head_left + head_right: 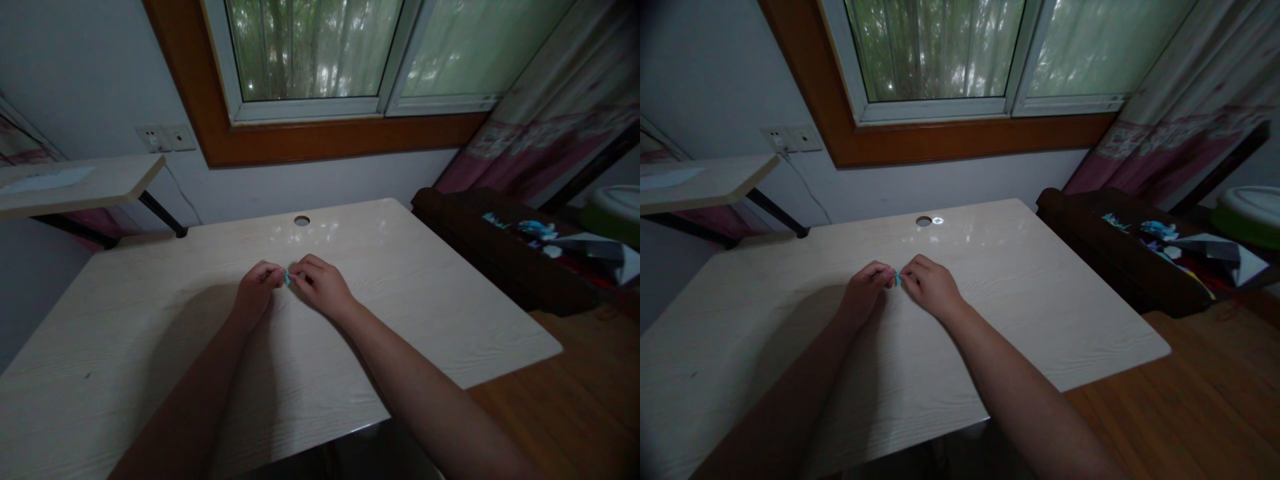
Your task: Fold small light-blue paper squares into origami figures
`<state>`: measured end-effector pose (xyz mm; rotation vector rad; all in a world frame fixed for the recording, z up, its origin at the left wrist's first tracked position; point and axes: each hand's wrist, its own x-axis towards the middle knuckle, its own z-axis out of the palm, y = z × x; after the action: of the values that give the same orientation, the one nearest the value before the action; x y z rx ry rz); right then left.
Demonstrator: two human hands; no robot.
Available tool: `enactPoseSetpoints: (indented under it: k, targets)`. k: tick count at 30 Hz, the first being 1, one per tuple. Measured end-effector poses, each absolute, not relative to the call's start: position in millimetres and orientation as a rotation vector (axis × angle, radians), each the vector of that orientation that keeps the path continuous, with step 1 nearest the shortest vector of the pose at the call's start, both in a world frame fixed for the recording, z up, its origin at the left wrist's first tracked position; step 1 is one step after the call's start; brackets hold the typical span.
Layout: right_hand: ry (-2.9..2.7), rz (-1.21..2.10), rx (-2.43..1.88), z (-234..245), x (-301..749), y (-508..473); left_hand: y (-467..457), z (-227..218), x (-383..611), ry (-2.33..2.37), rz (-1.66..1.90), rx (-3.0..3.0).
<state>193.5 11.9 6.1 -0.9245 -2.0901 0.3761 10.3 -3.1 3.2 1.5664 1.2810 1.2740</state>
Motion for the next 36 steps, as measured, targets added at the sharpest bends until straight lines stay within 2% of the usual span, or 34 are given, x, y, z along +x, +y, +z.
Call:
enactPoseSetpoints:
  k: [13,21,36]
  targets:
    - [-2.109,0.425,-0.856,2.2,192.5,12.7,-3.5,2.8,11.2,1.226,1.343,1.446]
    - [-2.064,0.492,-0.796,4.1,191.9,13.5,0.7,2.7,-1.6,1.206,1.379,1.868]
    - [-1.967,0.643,-0.862,5.0,189.7,15.0,-3.5,3.8,-5.0,1.352,1.453,2.139]
